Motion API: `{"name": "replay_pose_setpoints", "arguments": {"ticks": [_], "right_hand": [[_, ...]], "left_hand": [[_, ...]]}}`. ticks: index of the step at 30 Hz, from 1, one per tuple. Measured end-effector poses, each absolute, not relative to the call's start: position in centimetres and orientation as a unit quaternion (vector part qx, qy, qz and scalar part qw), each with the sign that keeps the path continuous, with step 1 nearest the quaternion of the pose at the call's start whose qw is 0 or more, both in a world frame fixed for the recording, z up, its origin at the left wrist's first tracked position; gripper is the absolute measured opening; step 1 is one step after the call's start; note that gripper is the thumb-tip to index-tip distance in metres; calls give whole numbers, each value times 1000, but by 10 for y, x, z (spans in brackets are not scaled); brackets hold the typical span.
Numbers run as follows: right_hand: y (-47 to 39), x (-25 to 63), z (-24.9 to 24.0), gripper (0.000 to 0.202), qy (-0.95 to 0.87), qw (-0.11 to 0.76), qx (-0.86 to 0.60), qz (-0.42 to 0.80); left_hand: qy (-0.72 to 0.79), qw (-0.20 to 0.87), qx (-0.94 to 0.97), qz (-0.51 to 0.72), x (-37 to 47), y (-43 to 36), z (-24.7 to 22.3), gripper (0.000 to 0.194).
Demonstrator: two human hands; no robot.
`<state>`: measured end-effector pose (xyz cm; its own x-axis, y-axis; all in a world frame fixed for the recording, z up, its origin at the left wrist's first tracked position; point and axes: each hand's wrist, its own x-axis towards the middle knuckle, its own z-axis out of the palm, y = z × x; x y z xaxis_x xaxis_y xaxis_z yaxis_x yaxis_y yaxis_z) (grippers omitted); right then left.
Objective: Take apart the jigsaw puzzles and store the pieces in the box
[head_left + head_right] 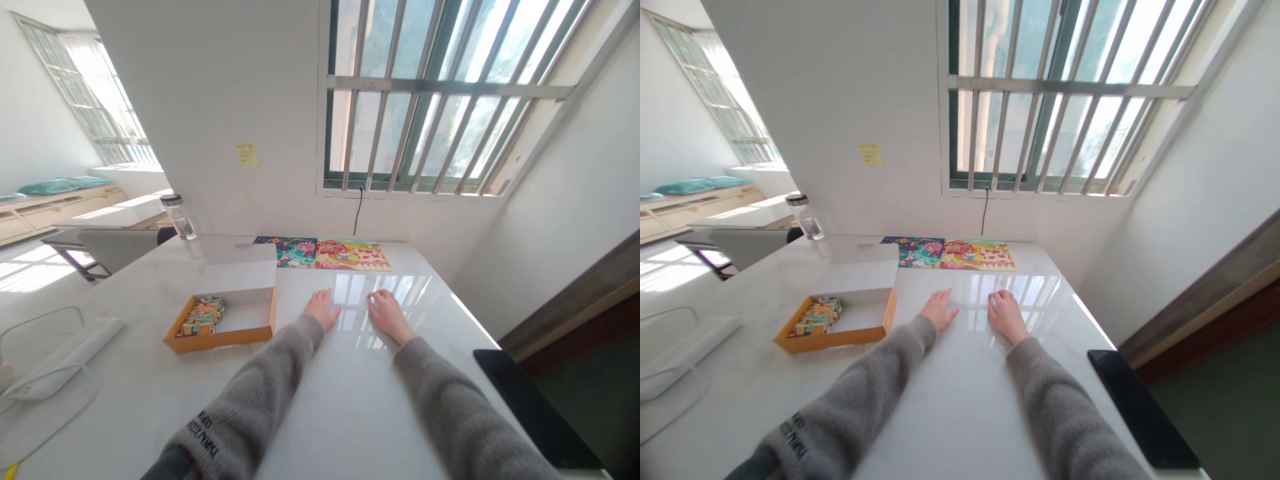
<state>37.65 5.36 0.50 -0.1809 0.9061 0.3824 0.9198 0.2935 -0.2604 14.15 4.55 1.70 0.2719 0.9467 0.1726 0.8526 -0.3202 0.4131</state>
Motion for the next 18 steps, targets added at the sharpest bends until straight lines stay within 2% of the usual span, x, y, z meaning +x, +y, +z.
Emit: {"name": "replay_pose_setpoints", "arguments": {"ticks": [4,8,18], "right_hand": [[92,394,5,38,-712,224,-665,-36],[125,405,8,43,-666,209,-715,-47],[152,413,11,48,-653,190,-732,-37]], "left_hand": [[613,63,770,164,140,87,13,61],[664,55,728,161,145,117,15,60],[700,13,699,145,137,145,11,60]]}}
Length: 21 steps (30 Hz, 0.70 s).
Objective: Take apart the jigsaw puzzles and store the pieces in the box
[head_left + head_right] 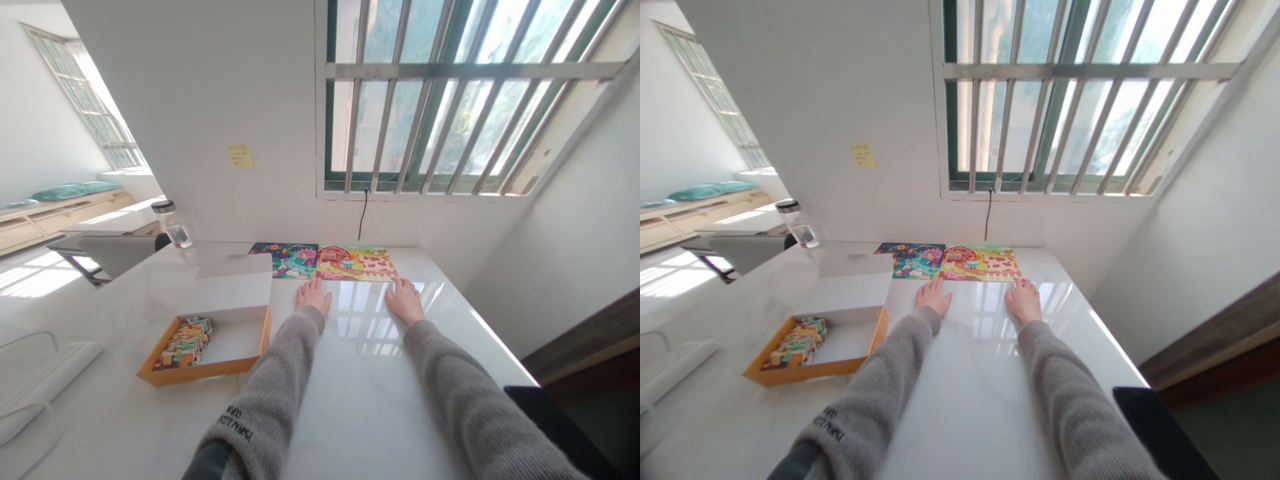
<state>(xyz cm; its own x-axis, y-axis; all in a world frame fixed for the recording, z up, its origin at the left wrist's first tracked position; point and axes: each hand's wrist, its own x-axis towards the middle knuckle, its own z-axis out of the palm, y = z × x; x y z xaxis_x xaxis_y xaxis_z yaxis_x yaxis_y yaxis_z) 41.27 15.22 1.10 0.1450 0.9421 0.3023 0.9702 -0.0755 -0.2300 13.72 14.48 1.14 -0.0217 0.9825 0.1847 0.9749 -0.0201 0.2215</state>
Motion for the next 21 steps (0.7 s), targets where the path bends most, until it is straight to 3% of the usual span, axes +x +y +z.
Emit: {"name": "replay_pose_setpoints", "arguments": {"ticks": [9,15,21], "right_hand": [[167,415,11,54,-625,193,-757,-18],[178,422,19,54,-577,243,-778,52],[169,432,32,50,-538,230,-806,93]], "left_hand": [[695,15,696,178,140,151,11,63],[720,121,643,231,134,165,24,56],[727,158,623,242,129,163,28,45]]}}
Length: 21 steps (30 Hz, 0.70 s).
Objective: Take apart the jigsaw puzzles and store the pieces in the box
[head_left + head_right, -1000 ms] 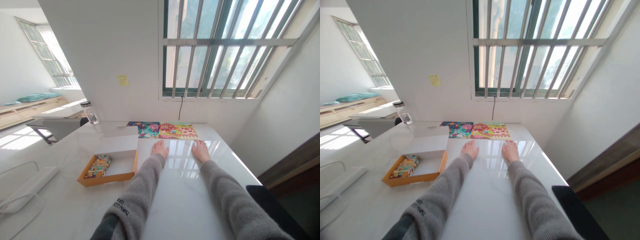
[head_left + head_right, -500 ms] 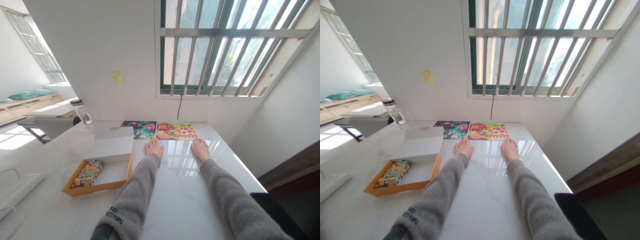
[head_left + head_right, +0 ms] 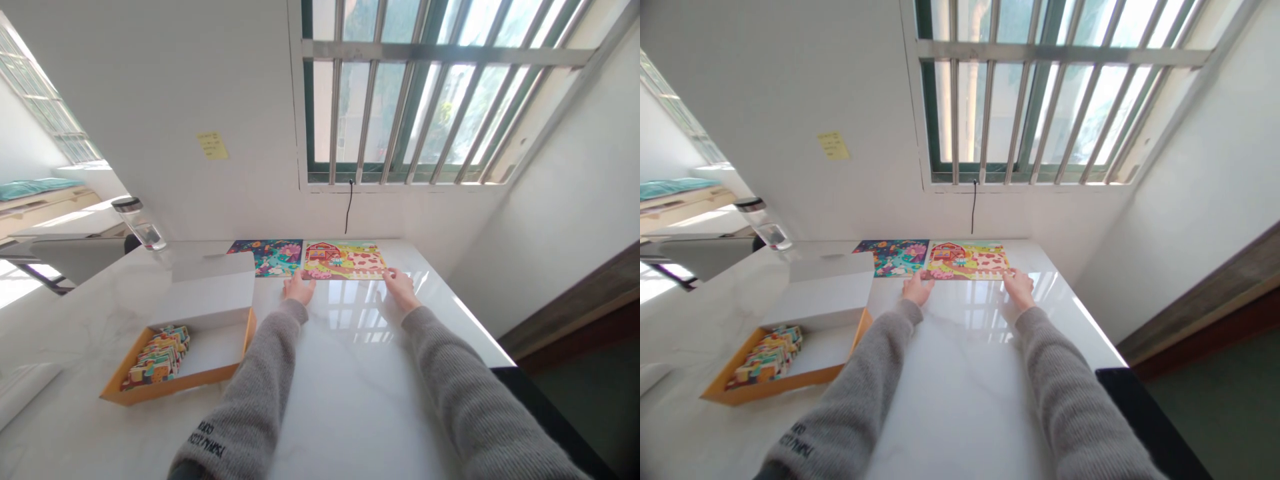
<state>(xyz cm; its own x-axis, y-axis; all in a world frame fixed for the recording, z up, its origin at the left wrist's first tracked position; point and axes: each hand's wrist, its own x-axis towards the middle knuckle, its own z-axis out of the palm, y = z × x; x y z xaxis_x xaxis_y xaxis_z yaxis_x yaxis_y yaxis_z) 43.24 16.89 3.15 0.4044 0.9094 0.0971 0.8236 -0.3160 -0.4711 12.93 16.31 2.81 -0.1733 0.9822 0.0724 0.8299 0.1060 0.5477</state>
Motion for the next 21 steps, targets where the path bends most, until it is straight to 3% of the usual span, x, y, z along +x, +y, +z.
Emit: {"name": "replay_pose_setpoints", "arguments": {"ticks": [10,16,21], "right_hand": [[92,431,45,45,-543,174,-815,108],[35,424,54,51,-603,81,-785,120],[-8,423,52,50,-635,61,-758,134]], "left_hand": [[704,14,704,98,137,92,43,38],[692,72,717,36,118,40,52,34],[677,103,726,56,94,-3,49,27]]}}
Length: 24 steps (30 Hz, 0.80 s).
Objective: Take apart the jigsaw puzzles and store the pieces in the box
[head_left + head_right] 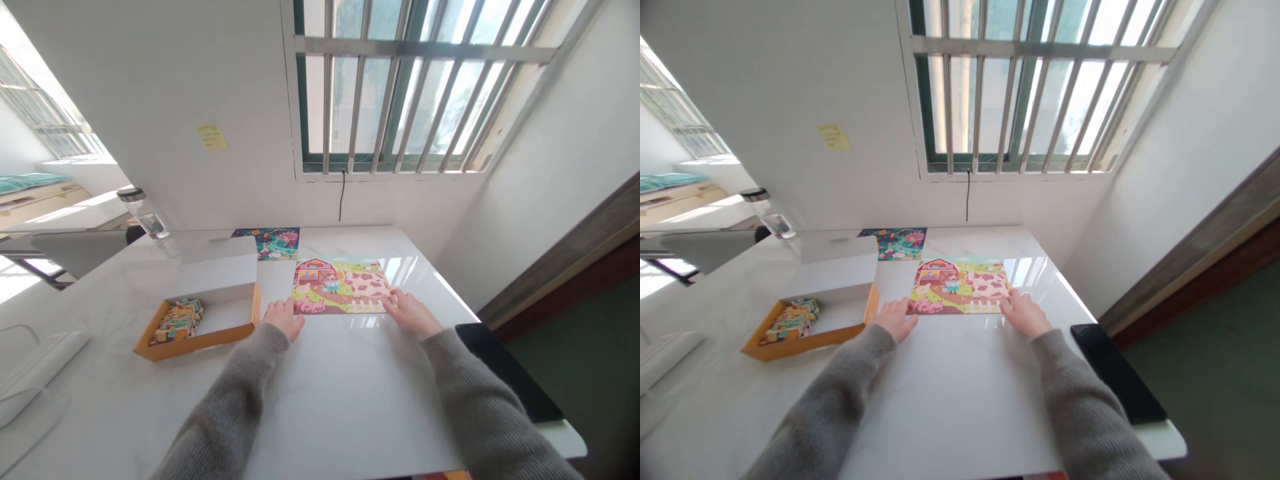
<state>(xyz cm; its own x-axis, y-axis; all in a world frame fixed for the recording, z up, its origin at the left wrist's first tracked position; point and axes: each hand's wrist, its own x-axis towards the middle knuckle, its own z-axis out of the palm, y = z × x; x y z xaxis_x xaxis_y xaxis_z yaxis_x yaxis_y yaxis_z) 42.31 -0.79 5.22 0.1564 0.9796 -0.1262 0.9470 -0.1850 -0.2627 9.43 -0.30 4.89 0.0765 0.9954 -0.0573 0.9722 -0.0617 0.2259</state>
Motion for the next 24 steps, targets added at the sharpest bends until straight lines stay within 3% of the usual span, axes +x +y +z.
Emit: {"name": "replay_pose_setpoints", "arguments": {"ticks": [6,9,16,20,24], "right_hand": [[-33,435,40,53,-647,94,-747,118],[-33,439,42,46,-639,82,-753,133],[-26,424,43,39,-626,58,-770,103],[-15,408,36,42,-663,104,-741,2],[5,394,28,48,-730,134,-667,-59]], "left_hand": [[635,205,732,138,69,-41,41,22],[627,247,723,152,58,-53,40,19],[604,145,758,200,60,-57,39,13],[517,78,825,213,77,-36,39,30],[553,53,814,166,89,-2,30,47]]}}
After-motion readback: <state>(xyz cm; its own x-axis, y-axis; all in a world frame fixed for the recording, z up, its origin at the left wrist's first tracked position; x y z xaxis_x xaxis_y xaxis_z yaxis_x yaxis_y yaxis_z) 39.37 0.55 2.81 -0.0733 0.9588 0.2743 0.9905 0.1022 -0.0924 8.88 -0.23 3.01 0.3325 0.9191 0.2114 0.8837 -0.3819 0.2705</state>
